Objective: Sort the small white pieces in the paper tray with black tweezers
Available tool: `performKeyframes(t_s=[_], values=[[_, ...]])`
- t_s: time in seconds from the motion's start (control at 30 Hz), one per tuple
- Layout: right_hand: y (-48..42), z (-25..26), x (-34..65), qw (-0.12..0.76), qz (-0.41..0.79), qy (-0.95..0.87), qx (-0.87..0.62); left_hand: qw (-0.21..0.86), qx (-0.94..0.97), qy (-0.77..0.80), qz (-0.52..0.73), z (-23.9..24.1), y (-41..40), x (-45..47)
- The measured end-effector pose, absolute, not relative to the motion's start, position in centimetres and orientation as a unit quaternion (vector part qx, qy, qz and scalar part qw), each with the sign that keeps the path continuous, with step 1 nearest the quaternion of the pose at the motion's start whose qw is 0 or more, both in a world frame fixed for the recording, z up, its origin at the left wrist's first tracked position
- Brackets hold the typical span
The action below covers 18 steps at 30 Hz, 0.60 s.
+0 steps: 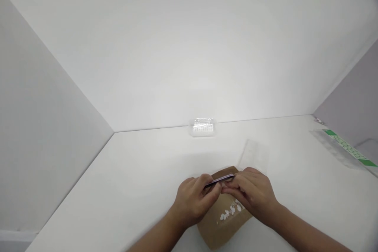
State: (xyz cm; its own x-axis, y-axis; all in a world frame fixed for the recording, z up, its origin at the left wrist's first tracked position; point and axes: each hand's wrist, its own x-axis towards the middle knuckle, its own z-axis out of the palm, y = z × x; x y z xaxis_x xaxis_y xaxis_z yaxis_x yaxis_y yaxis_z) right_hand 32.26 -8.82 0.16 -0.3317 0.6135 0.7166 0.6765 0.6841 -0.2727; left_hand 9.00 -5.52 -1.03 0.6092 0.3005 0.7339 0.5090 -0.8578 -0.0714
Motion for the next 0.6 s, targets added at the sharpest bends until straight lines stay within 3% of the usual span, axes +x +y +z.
performKeyframes(t_s=[0.6], values=[[-8.73, -0.16, 31.97, 0.433, 0.007, -0.787, -0.44, 0.124, -0.88, -0.221, -0.402, -0.42, -4.98, 9.29]])
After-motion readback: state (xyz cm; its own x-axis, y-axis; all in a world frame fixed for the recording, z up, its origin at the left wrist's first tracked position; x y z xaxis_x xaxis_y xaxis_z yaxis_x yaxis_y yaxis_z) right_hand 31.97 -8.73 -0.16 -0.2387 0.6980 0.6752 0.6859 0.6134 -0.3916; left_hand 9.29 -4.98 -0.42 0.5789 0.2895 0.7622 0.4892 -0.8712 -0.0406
